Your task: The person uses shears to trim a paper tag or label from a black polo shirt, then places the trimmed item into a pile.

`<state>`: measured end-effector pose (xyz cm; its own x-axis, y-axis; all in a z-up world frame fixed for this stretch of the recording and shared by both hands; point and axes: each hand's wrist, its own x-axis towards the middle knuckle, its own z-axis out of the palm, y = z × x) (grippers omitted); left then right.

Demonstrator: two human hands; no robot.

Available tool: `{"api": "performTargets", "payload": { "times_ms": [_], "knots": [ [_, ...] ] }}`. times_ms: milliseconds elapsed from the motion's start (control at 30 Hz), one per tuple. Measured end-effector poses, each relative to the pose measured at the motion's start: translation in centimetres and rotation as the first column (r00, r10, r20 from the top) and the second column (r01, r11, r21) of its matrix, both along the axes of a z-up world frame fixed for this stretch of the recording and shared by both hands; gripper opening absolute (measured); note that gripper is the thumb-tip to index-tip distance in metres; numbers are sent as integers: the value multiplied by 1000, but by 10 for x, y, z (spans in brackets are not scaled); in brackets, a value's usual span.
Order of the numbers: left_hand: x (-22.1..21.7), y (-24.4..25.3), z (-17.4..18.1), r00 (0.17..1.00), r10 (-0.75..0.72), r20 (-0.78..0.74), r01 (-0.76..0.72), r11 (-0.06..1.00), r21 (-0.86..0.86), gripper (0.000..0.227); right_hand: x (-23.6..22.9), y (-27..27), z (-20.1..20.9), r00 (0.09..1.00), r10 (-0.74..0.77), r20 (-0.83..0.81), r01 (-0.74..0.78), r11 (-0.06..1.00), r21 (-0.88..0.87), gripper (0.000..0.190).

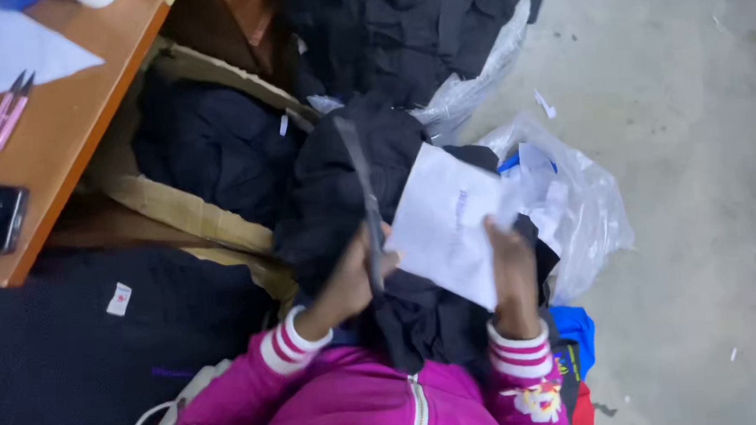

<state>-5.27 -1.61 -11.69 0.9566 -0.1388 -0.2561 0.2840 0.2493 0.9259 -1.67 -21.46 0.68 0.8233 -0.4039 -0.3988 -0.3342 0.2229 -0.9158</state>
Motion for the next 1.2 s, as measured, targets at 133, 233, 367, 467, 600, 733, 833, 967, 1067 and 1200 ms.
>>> {"api": "performTargets", "payload": {
  "times_ms": [133, 233, 367, 467, 600, 733, 833, 967, 1067, 1200],
  "knots": [
    [32, 19, 41, 994, 100, -31, -103, 991, -83, 36, -18, -27, -66, 936, 314, -161, -352, 857, -376, 36],
    [24, 16, 45, 993, 73, 90, -79, 994, 70, 31, -43, -26, -41, 960, 275, 55, -165, 712, -682, 41],
    [-8, -10, 98, 925, -170, 340, -48, 835, 548, 40, -84, -8, -7, 890, 411, 199, -348, 892, -287, 29],
    [-17, -27, 132, 902, -323, 287, 87, 786, 612, 37, -97, -8, -44, 846, 515, 141, -425, 809, -406, 38],
    [-13, -9, 130, 921, -347, 178, 218, 836, 504, 26, -78, 3, -15, 817, 507, 273, -325, 797, -509, 36],
    [-3, 11, 68, 981, -176, 75, 166, 978, 123, 31, -66, 9, -47, 688, 689, 226, -629, 722, -289, 39],
    [-9, 35, 62, 1000, 17, 7, -18, 990, 140, 36, -61, 15, -78, 767, 623, 157, -632, 775, 12, 33],
    [-8, 55, 85, 994, 77, 78, -100, 935, 341, 31, -44, -1, -31, 908, 405, 106, -254, 735, -629, 25],
    [-8, 46, 61, 999, 30, -34, -26, 992, 126, 34, 3, 13, 22, 782, 621, -50, -451, 509, -733, 50],
    [0, 52, 52, 999, 35, -15, -32, 987, 157, 33, 68, -13, -23, 505, 853, -131, -775, 381, -505, 75]
  ]
}}
